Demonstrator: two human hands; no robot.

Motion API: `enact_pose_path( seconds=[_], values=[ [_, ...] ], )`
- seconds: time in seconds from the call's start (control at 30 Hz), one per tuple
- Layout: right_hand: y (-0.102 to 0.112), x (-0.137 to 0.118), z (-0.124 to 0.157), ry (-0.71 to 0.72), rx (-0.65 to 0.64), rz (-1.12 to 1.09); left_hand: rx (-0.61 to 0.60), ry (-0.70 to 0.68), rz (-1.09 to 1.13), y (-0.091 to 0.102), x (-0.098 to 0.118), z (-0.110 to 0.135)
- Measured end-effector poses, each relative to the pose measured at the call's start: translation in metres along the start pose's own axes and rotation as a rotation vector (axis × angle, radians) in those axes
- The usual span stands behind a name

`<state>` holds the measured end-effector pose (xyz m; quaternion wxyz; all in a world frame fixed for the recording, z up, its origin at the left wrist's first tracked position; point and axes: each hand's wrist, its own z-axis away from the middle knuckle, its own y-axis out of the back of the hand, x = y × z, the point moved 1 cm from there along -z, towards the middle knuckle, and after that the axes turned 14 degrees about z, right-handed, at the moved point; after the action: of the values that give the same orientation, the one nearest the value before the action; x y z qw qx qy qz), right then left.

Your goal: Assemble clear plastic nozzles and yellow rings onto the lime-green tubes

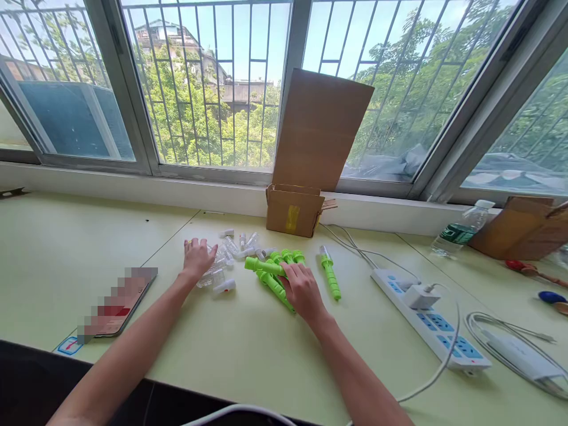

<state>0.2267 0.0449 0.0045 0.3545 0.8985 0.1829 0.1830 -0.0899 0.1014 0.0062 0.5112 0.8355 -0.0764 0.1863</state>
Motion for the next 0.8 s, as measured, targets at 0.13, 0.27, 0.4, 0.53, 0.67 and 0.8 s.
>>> enact_pose_path(
  seconds=[0.13, 0.27, 0.4, 0.53, 0.67, 0.8],
  values=[
    [0.000, 0.000, 0.000, -0.006, 0.002, -0.001, 0.064, -0.053, 0.053, 0.002, 0.003, 0.000],
    [0.001, 0.000, -0.001, 0.000, 0.006, -0.006, 0.167, -0.169, 0.137, 0.006, 0.010, 0.002],
    [0.001, 0.001, -0.001, 0.004, 0.023, -0.014, 0.298, -0.374, 0.264, 0.014, 0.023, 0.008],
    [0.001, 0.001, -0.001, 0.002, 0.030, -0.015, 0.421, -0.579, 0.367, 0.022, 0.035, 0.016],
    [0.001, 0.001, -0.001, 0.002, 0.018, -0.015, 0.489, -0.723, 0.392, 0.025, 0.039, 0.023],
    [0.001, 0.001, 0.000, 0.000, 0.013, -0.016, 0.564, -0.814, 0.423, 0.026, 0.040, 0.027]
  ],
)
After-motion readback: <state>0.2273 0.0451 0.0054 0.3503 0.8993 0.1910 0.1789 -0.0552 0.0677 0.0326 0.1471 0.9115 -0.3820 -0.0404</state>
